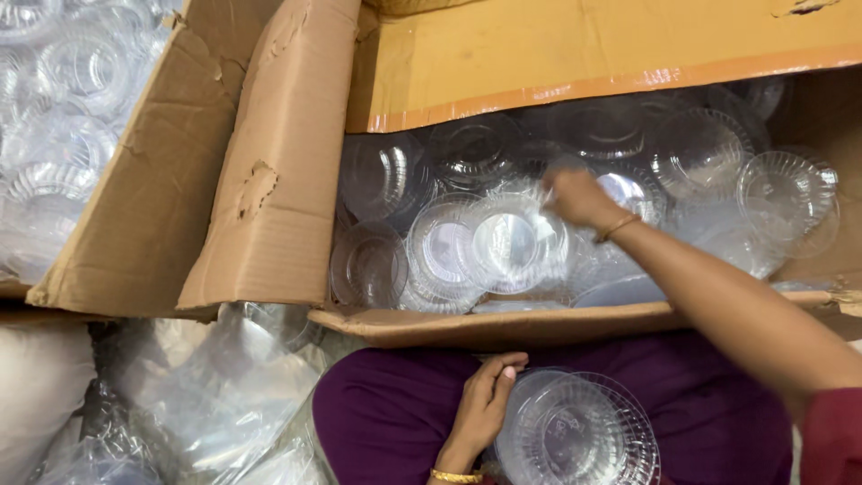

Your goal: The person sits on the floor and repeatedly picks clear plastic plates from a cardboard box, stacks them in their lap, and places the stacks into clear plastic bags. The person then ties the bags and sets them aside.

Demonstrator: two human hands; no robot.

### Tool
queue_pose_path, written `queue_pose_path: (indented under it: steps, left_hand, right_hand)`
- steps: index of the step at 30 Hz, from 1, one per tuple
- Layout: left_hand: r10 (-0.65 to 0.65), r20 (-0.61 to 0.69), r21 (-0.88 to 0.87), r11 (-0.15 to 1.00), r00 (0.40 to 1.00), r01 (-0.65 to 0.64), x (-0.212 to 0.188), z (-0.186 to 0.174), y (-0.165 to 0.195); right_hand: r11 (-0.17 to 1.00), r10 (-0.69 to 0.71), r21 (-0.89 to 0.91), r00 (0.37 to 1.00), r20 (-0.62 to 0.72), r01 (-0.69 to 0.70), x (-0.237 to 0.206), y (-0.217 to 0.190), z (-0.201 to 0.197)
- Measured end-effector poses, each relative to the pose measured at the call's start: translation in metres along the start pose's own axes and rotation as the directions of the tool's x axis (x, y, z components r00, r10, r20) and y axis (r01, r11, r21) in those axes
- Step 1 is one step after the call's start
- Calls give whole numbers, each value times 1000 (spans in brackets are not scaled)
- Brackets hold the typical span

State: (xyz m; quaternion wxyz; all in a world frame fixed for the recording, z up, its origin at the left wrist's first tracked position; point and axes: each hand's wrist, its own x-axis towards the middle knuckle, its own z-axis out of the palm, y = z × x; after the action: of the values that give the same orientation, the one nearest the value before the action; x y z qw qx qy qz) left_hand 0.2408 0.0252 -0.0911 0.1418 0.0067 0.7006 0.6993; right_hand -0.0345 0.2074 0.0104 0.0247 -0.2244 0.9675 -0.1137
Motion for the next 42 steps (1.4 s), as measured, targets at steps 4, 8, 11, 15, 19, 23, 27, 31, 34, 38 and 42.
queue_pose_path:
  steps: [4, 8, 11, 15, 19, 23, 27, 31, 34, 38, 42]
  left_hand:
    - [28, -8, -3, 1000, 1000, -28, -1, 0, -1]
    - [68, -29, 23, 998, 997, -67, -4, -1, 6]
    - [84, -68, 66, 995, 994, -79, -9, -2, 16]
    - [195, -185, 88, 980, 963, -181, -23, -10, 34]
    - [252, -257, -53, 960, 933, -274, -51, -17, 61]
    - [260, -141, -420, 858, 955, -296, -71, -8, 93]
    - [234, 168, -707, 706, 958, -49, -87, 26, 110]
    - [-10, 58, -741, 670, 998, 50, -110, 54, 110]
    - [-59, -85, -684, 729, 995, -15, -120, 61, 107]
    - [-36, -194, -676, 729, 980, -107, -124, 64, 109]
    - [-96, -199, -751, 654, 975, -89, -125, 71, 115]
  right_hand:
    - [986, 98, 111, 973, 206, -123, -8, -21, 8]
    - [983, -4, 184, 988, 158, -26, -12, -29, -3]
    - [877, -2, 477, 992, 126, -58, -19, -34, -13]
    - [904, 55, 425, 969, -240, 54, -55, -43, -38]
    - [816, 222, 558, 807, -547, 153, -132, -47, -97]
    - [515, 537, 847, 719, -440, 133, -234, -61, -124]
    - [522, 542, 838, 820, -184, -157, -318, -83, -71]
    - [281, 594, 949, 803, -56, -141, -371, -81, -30]
    - [262, 629, 956, 775, -65, -133, -389, -85, -15]
    - [145, 621, 978, 783, 27, -149, -393, -96, -9]
    - [176, 642, 972, 767, 6, -155, -394, -103, -18]
